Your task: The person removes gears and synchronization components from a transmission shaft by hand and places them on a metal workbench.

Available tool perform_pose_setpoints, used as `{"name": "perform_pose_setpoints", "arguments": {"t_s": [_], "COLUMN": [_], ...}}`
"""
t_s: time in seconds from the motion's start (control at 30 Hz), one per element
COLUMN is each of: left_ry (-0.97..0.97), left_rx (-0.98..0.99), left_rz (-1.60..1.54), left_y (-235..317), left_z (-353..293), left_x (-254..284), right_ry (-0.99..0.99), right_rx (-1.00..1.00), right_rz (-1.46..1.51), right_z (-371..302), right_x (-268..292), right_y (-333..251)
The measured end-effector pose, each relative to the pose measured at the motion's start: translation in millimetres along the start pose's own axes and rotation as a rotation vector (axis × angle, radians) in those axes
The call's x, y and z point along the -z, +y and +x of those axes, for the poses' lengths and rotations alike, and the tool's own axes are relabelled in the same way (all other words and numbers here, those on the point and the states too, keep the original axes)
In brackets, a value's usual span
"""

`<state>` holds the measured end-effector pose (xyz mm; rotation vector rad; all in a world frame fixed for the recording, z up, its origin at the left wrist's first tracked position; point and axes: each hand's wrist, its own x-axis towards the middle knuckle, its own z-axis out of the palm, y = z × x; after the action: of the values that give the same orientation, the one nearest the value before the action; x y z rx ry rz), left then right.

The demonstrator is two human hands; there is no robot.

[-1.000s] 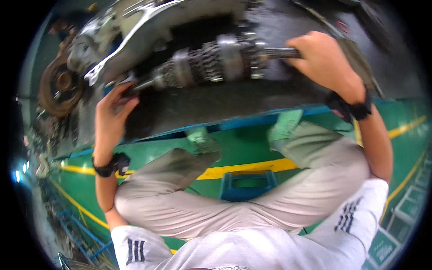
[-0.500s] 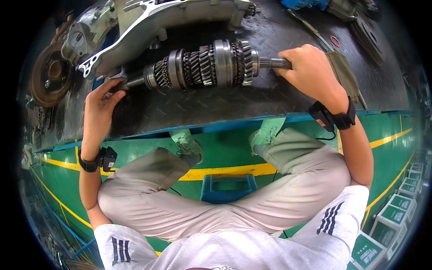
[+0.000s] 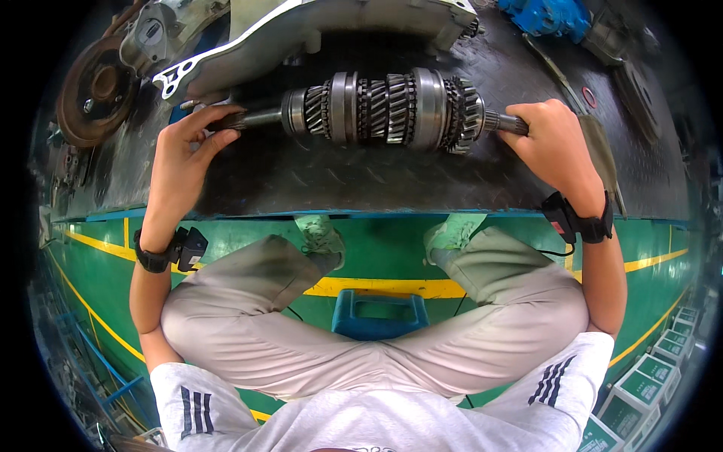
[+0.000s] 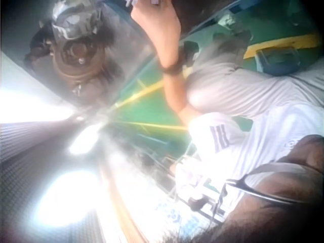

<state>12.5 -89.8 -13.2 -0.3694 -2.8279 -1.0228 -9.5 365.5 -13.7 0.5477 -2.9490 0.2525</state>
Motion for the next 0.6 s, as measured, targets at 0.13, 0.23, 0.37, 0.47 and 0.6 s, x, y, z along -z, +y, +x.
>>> {"name": "perform_pose_setpoints", "arguments": {"t_s": [0.13,0.23,0.37,0.47,0.6], "left_ry": [0.057,0.057,-0.018,0.068,-0.143], "left_rx": [-0.03,0.011,0.131,-0.022,-0.002], "left_rz": [-0.056,-0.077,-0.164,-0.218,-0.175], "left_y": [0.7,-5.9,-30.9,-15.5,-8.8], "left_z": [0.9,1.0,3.5,-1.2,0.3], "left_x": [3.2,5.0,7.9,-3.2,2.0], "right_ry": [-0.042,-0.015,0.023,0.006,0.055], "right_rx": [-0.036,0.01,0.047,0.031,0.066], "right_rz": [-0.005,-0.006,0.015,-0.034,-0.101], "right_z": [0.8,1.1,2.4,2.5,1.6], "right_x": [6.2,1.0,2.2,3.4,3.0], "right_y": [-5.5,-0.6,-4.9,-1.1,-0.8]}}
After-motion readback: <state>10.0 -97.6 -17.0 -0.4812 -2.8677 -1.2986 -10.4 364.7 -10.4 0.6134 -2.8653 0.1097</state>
